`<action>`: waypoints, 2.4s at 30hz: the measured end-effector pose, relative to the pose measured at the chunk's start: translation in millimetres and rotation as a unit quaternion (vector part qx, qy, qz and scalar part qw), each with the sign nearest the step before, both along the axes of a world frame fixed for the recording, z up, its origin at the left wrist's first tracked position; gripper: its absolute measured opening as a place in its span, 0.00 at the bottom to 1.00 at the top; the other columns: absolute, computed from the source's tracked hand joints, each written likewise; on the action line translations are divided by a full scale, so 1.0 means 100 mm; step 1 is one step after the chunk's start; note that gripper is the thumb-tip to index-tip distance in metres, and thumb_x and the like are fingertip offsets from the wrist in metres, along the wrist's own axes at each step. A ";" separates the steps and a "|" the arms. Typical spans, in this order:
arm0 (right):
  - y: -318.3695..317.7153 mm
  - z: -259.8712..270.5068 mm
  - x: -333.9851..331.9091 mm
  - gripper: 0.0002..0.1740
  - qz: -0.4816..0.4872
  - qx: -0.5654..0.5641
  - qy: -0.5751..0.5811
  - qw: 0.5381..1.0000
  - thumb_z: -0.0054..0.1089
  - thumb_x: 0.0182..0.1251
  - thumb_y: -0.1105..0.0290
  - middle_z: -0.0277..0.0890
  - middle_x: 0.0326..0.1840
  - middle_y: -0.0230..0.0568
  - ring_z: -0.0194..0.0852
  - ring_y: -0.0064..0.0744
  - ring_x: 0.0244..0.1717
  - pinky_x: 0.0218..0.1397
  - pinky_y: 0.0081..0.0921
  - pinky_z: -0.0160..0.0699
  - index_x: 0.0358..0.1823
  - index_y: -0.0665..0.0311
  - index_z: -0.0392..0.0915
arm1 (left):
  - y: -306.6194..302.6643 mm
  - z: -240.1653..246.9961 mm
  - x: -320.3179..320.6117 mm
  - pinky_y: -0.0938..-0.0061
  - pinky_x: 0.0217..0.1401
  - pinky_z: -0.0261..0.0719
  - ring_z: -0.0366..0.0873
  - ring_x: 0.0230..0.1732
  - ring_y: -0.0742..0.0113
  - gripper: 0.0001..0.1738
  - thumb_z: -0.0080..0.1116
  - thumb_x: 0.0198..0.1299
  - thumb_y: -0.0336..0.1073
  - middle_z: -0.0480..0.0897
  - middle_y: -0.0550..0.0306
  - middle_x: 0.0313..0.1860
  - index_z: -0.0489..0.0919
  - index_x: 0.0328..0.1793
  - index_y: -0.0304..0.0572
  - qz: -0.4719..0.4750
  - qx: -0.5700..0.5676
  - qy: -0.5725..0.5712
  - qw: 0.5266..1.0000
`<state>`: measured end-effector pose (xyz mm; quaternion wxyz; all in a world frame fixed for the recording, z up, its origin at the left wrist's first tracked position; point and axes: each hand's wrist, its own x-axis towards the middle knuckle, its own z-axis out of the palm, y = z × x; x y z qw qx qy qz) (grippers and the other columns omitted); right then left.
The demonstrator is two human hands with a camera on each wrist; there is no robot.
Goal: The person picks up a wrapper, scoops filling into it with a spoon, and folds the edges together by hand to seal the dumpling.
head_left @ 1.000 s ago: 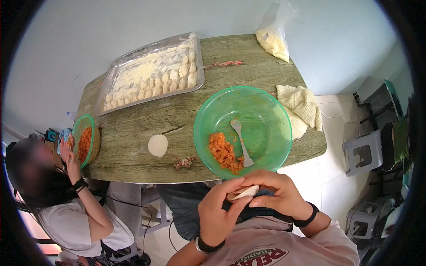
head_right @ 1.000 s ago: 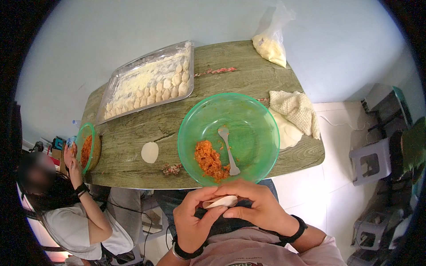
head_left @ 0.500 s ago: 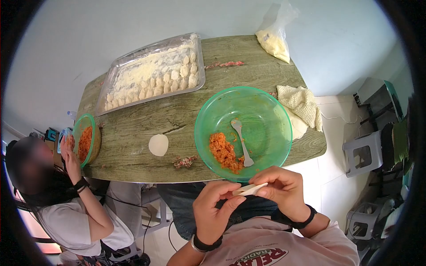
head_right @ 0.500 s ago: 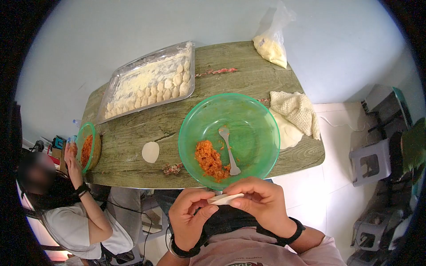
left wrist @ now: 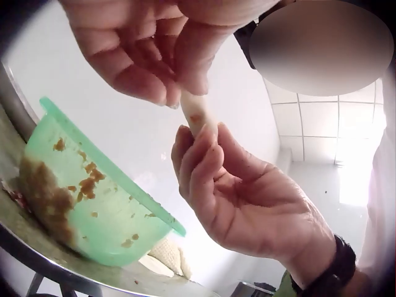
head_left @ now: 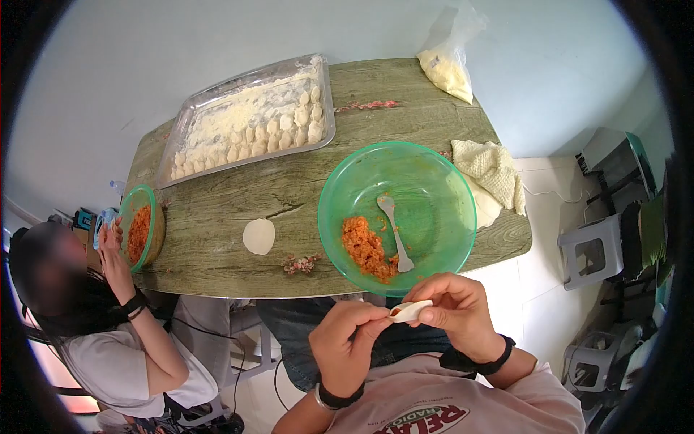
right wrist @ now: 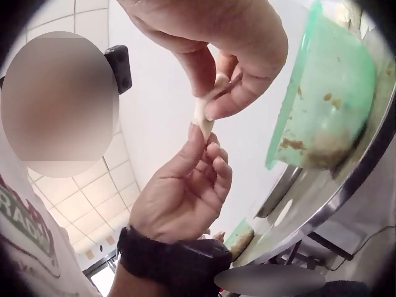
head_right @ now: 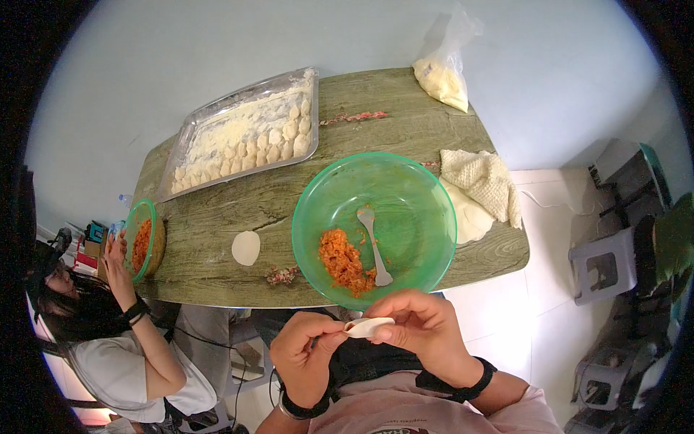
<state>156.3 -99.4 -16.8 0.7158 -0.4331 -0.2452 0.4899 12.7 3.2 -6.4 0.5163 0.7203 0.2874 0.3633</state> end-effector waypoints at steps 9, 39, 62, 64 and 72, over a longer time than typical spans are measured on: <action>0.00 0.07 -0.03 0.14 0.036 -0.040 -0.005 0.999 0.61 0.58 0.79 0.78 0.45 0.43 0.77 0.29 0.47 0.50 0.23 0.78 0.46 0.72 0.74 | 0.01 0.02 0.01 0.79 0.33 0.71 0.75 0.30 0.70 0.05 0.63 0.51 0.25 0.78 0.56 0.29 0.78 0.33 0.33 -0.013 -0.005 0.027 1.000; 0.00 0.00 -0.07 0.14 0.034 -0.003 -0.090 0.995 0.63 0.57 0.79 0.74 0.47 0.39 0.74 0.25 0.48 0.51 0.21 0.76 0.46 0.68 0.75 | 0.02 0.03 0.02 0.76 0.36 0.70 0.75 0.34 0.66 0.08 0.67 0.47 0.28 0.78 0.57 0.32 0.81 0.34 0.37 -0.034 0.048 0.019 0.998; 0.02 0.08 -0.04 0.12 0.037 0.009 0.114 0.993 0.60 0.62 0.75 0.77 0.43 0.44 0.78 0.29 0.42 0.46 0.23 0.79 0.45 0.72 0.74 | 0.06 -0.07 0.00 0.67 0.63 0.65 0.70 0.60 0.54 0.41 0.68 0.48 0.48 0.71 0.45 0.61 0.67 0.65 0.34 -0.165 -0.056 -0.037 0.984; 0.03 0.09 -0.06 0.11 0.056 0.002 0.138 0.989 0.59 0.62 0.75 0.77 0.42 0.44 0.78 0.29 0.41 0.45 0.23 0.79 0.45 0.72 0.74 | 0.05 -0.03 0.04 0.67 0.65 0.62 0.69 0.62 0.54 0.43 0.65 0.50 0.51 0.69 0.44 0.64 0.64 0.68 0.33 -0.203 -0.097 -0.054 0.973; 0.04 0.09 -0.11 0.10 0.099 -0.007 0.143 0.985 0.57 0.63 0.76 0.77 0.39 0.41 0.77 0.26 0.37 0.43 0.21 0.77 0.44 0.71 0.74 | 0.00 0.05 0.09 0.75 0.55 0.66 0.72 0.50 0.65 0.37 0.43 0.65 0.55 0.71 0.47 0.60 0.59 0.71 0.33 -0.248 -0.217 -0.095 0.939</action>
